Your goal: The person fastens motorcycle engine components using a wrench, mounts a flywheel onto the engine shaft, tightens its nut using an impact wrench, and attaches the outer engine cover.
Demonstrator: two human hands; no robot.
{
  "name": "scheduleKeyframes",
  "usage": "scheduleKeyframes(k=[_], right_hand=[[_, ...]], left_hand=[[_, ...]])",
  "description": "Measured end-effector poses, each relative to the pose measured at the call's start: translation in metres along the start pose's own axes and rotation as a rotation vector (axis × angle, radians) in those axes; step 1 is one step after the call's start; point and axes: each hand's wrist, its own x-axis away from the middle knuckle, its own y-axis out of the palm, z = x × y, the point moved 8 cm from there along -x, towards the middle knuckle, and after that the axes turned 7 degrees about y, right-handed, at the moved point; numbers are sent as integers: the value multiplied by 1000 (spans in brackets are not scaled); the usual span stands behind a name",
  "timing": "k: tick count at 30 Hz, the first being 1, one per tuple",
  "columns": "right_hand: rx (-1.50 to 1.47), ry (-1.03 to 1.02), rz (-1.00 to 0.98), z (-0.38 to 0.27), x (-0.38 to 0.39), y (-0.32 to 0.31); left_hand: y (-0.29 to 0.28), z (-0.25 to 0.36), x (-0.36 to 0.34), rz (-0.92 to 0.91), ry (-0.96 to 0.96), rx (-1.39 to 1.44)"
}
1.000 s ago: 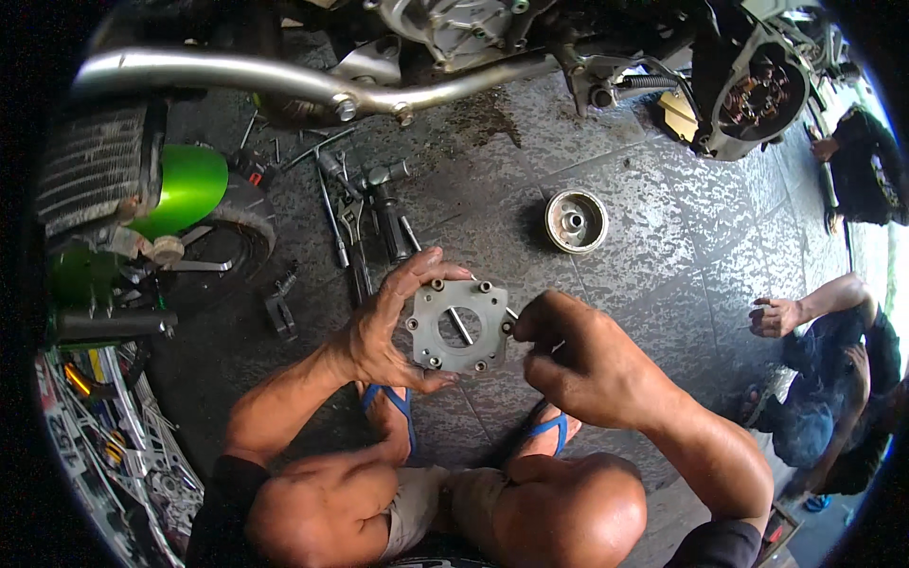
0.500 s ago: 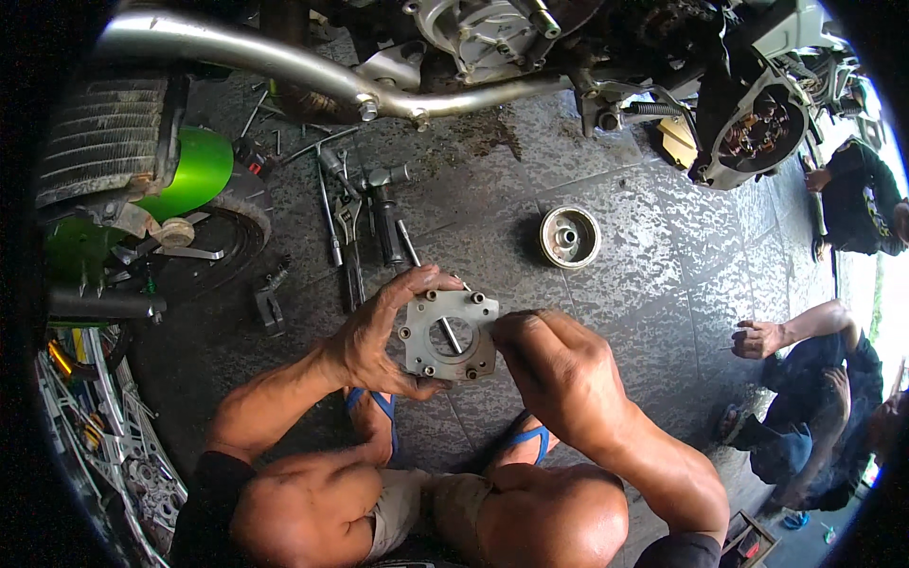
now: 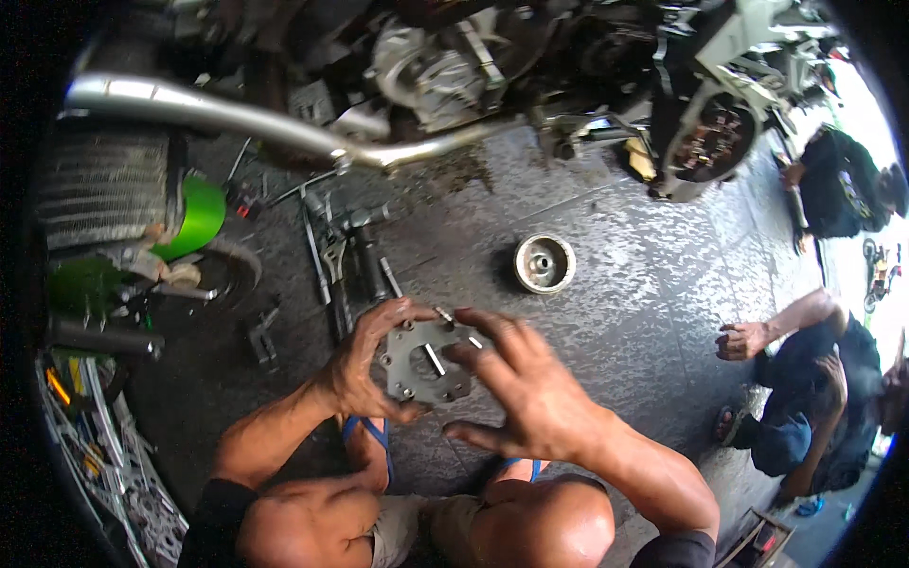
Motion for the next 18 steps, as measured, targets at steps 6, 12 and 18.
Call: scheduleKeyframes(k=[6,12,18], right_hand=[[-40,13,25,10,2,14],[-23,-11,-5,12,11,26],[-129,49,-53,30,18,48]], left_hand=[[7,-9,6,1,-69,-65],[15,-5,17,63,-8,38],[25,-1,24,-45,-33,11]])
